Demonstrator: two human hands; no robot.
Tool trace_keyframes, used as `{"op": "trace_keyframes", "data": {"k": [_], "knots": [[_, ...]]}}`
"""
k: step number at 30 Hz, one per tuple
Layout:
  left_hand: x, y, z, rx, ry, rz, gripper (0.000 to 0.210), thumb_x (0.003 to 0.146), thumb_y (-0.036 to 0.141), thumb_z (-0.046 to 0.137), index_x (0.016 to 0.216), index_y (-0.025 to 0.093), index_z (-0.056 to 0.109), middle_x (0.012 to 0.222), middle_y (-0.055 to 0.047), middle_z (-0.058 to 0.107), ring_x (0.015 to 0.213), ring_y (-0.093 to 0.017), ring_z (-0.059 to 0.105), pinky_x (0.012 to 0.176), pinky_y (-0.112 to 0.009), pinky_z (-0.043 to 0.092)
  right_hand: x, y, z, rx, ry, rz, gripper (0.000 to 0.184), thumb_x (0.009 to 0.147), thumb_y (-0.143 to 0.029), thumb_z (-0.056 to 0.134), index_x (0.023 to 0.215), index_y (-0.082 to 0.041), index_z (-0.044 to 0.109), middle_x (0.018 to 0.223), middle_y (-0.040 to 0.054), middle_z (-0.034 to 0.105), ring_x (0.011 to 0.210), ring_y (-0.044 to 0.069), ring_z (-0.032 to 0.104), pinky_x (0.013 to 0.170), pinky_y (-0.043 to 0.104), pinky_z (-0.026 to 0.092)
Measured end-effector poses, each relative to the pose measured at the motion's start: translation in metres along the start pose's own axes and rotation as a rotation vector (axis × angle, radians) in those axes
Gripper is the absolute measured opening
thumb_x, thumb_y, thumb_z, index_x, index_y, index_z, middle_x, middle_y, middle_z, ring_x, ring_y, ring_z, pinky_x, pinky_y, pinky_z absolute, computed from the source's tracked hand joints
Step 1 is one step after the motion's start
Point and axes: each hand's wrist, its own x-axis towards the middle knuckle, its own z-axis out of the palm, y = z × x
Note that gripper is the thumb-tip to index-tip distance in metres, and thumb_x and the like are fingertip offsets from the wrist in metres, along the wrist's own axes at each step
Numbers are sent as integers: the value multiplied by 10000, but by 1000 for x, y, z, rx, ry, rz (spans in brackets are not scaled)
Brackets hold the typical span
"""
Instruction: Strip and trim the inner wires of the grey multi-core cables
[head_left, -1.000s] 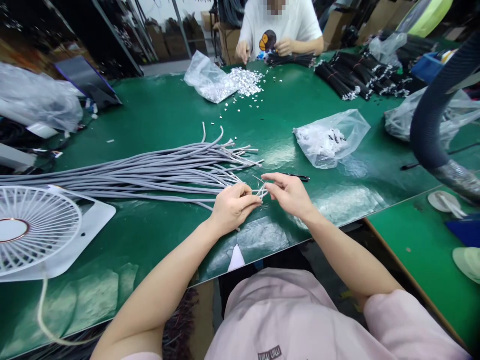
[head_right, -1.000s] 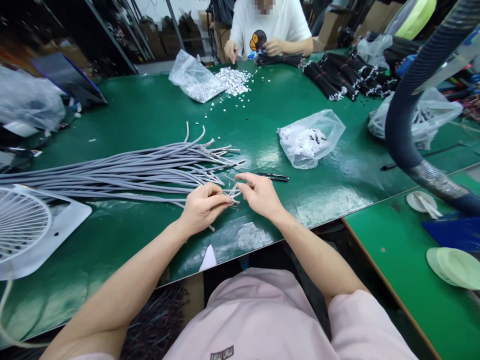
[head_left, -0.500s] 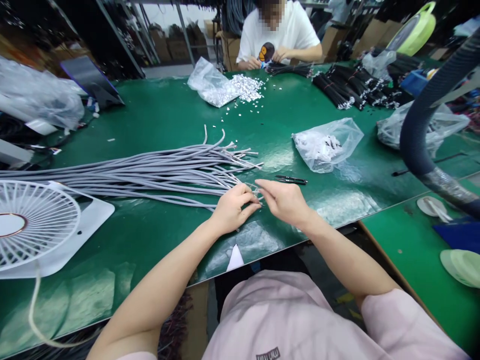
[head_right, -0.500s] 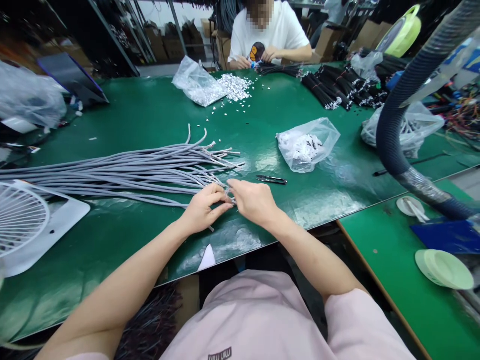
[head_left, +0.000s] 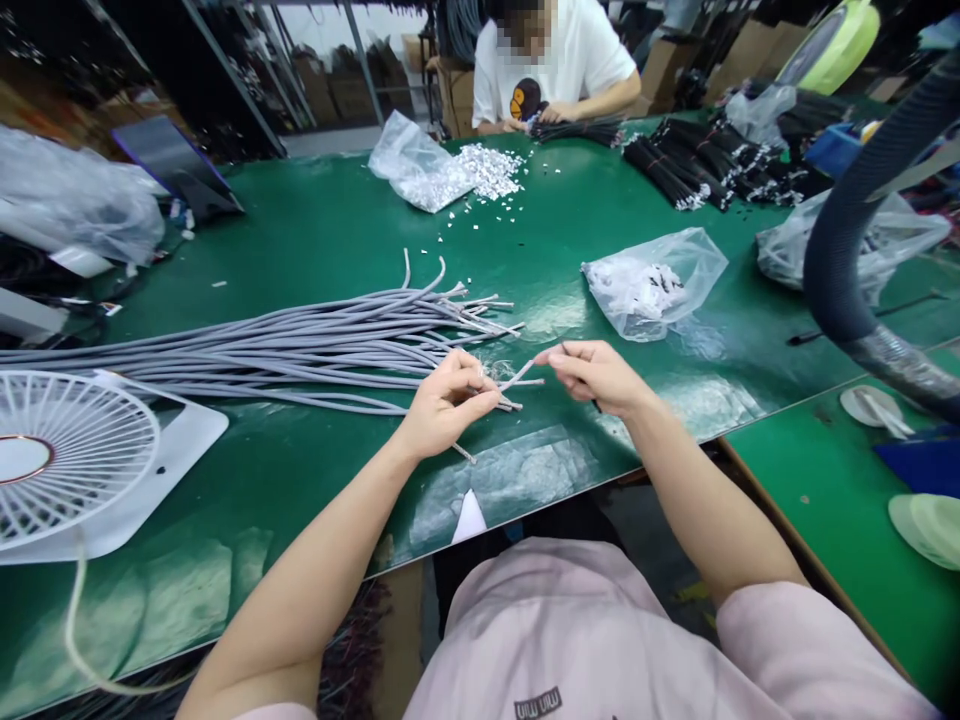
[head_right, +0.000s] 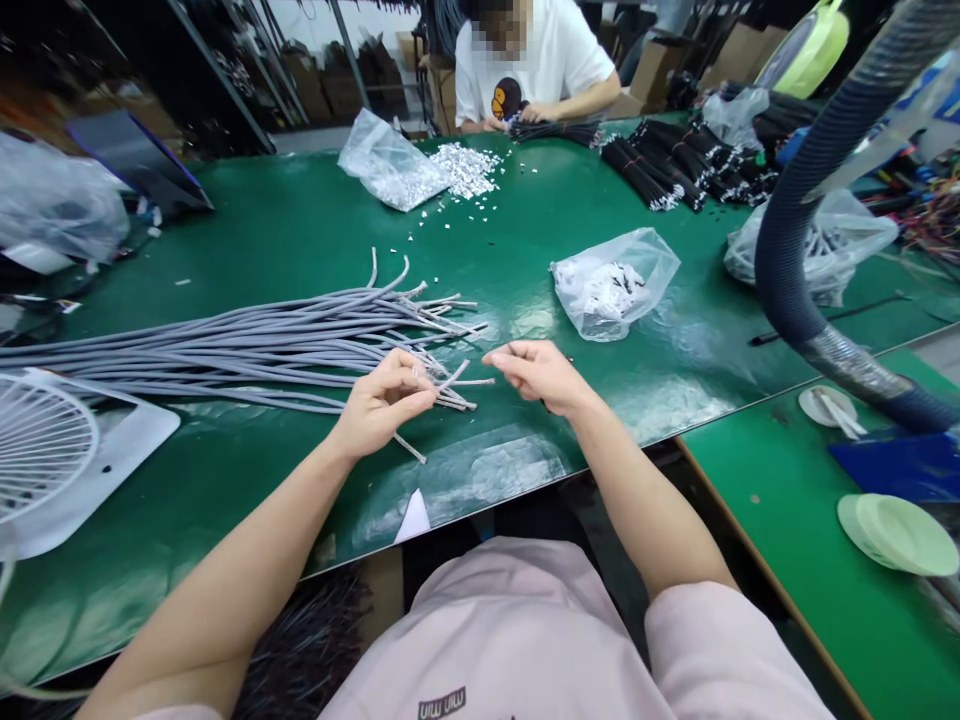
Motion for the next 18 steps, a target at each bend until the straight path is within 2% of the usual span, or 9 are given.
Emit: {"op": "trace_keyframes", "data": {"k": [3, 7, 12, 15, 18], "knots": [[1, -3, -4, -92, 11, -21, 168, 771, 348, 708, 748, 181, 711, 812, -34, 529, 780, -139, 522, 663, -265, 445, -1, 10, 16, 178, -271, 70, 361, 755, -396, 694, 944, -90, 657, 574, -53, 532, 324, -5, 231, 345, 184, 115], [2, -6, -8, -92, 33, -34, 215, 762, 404, 714, 730, 192, 732, 738, -32, 541, 783, -157, 510, 719, -303, 436, 11, 12, 28, 277, -493, 53, 431, 790, -460, 651, 1000, -84, 655, 602, -26, 598, 297, -1, 254, 322, 178, 161], [3, -3, -12, -74, -9, -45, 171, 737, 374, 742, 754, 205, 768, 623, -18, 545, 642, -132, 478, 598, -273, 391, 24, -2, 28, 235, -595, 48, 459, 845, -523, 559, 923, -81, 655, 553, -27, 594, 285, 2, 242, 318, 167, 207], [2, 2, -14, -97, -57, -98, 178, 727, 363, 749, 783, 198, 782, 598, -24, 594, 572, -116, 484, 531, -250, 365, 28, -14, 28, 161, -672, 60, 443, 817, -502, 608, 947, -80, 650, 572, -12, 618, 291, 7, 287, 318, 164, 194], [1, 9, -16, -125, -95, -184, 211, 701, 374, 767, 768, 174, 785, 618, -46, 663, 548, -126, 544, 505, -241, 395, 30, -26, 29, 110, -735, 74, 416, 783, -460, 665, 967, -87, 645, 626, -3, 635, 311, 4, 314, 316, 161, 170]]}}
